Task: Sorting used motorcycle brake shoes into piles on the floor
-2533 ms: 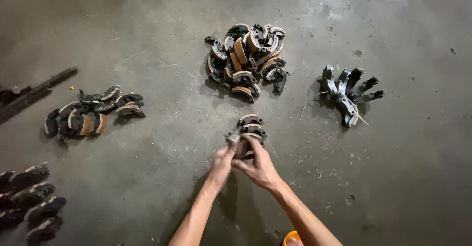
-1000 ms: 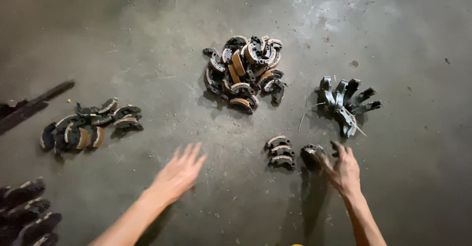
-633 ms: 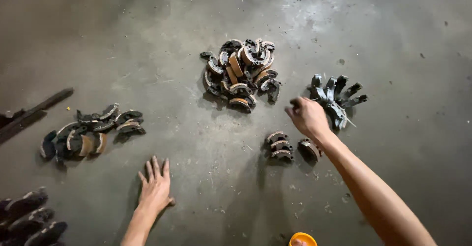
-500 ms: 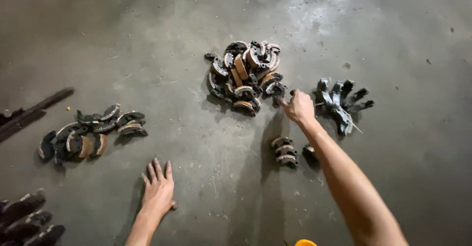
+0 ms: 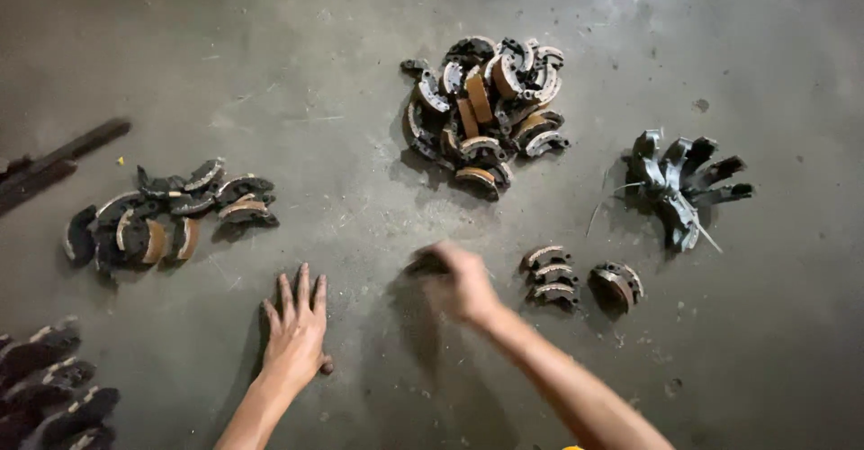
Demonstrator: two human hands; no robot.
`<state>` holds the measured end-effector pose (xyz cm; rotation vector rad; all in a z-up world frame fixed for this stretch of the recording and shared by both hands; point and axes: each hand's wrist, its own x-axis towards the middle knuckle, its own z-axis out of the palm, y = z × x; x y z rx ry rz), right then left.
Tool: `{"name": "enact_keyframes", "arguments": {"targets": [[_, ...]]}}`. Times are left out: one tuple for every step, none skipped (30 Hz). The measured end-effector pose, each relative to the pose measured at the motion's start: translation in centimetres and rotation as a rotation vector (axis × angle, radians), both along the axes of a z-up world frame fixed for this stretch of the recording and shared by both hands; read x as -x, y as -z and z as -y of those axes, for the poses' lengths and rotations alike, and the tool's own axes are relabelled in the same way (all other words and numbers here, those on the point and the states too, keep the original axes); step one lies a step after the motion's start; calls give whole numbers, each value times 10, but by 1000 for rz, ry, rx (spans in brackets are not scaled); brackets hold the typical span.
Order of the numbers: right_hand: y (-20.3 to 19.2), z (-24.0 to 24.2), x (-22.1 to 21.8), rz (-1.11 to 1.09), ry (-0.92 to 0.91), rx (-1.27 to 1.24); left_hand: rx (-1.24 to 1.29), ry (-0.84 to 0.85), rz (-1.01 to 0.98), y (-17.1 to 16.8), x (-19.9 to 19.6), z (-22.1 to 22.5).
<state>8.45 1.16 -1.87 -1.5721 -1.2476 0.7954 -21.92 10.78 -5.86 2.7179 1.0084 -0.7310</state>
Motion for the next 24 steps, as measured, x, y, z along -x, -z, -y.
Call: {"name": "enact_keyframes", "arguments": {"targets": [[8,-3,22,-17,-130,-112,-27,13,5,0,0,0],[11,-4,29,-12,-131,-116,-31,12,11,-1,-2,0],[15,-6,38,245,-230,-66,11,-20,34,-3,-3,0],[18,-10,49,502,-331,-18,49,-57,55,-5,0,0],[13,-11,46,506,-334,-25,42,-62,59,-4,2,2],[7,-12,42,562,-338,-48,2,-47,29,-1,3,3],[2,-13,38,618,-341,-70,-38,-32,0,1,3,3],[10,-10,33,624,-342,-72,-41,-33,5,3,3,2],[19,-7,28,704,-363,-4,-30,-19,11,5,4,0],[28,-3,25,781,-387,65,-17,-9,15,7,6,1],[32,-4,23,784,-390,63,-18,-13,17,8,6,2],[35,-4,22,818,-399,119,-8,-19,33,8,6,0],[39,-4,21,852,-408,176,2,-24,49,7,6,-1],[42,-3,11,849,-403,179,4,-19,48,7,4,-1],[46,-2,2,876,-346,189,2,-19,22,7,3,0],[51,-2,-7,903,-292,200,0,-22,-4,7,2,0],[38,-4,-24,901,-290,203,2,-19,-6,7,1,-2],[26,-7,-40,847,-123,46,28,-29,-26,8,0,-2],[14,-10,-57,786,44,-109,55,-39,-47,9,0,-2],[10,-10,-74,785,45,-108,55,-37,-48,3,-3,-3],[6,-10,-93,810,105,-105,110,-72,-60,-4,-6,-4],[2,-10,-111,834,164,-103,166,-109,-73,-10,-10,-4],[10,-5,-121,834,164,-102,167,-108,-73,-7,-9,-6],[19,1,-131,817,267,29,183,-118,-59,-3,-8,-6]]}}
